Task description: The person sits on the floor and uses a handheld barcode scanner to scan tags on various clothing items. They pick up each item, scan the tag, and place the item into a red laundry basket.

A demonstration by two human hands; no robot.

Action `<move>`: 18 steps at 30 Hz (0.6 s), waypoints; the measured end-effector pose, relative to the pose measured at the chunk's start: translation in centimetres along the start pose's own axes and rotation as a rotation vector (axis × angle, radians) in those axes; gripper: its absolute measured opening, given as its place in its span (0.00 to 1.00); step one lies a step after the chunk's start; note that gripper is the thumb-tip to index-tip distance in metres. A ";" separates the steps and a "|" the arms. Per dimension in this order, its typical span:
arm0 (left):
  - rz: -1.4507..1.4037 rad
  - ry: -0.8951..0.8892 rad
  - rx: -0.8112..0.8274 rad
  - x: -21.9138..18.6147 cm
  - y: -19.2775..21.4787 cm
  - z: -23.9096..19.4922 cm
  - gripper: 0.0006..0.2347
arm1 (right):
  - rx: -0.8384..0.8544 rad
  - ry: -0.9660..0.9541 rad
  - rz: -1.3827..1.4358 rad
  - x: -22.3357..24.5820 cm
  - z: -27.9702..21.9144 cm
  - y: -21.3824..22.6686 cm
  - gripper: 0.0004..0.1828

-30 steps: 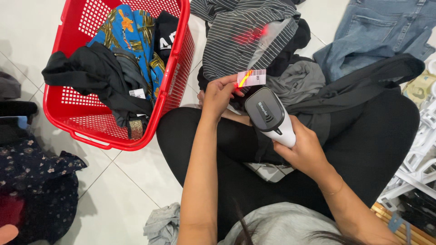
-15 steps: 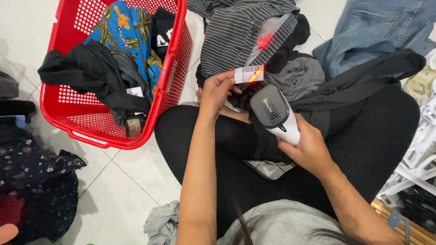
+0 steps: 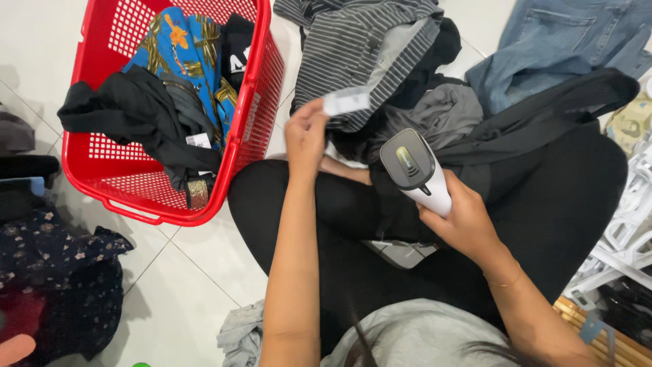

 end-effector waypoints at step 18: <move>1.017 -0.190 0.240 -7.4 -14.0 16.8 0.53 | -0.029 -0.089 0.633 -8.8 2.4 1.4 0.08</move>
Point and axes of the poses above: each hand's wrist, its own z-axis towards the middle knuckle, its own y-axis out of the back of the hand, x = y × z, the point moved 4 cm from there along z, towards the middle knuckle, and after that the axes turned 3 degrees about -z, right-handed, at the moved point
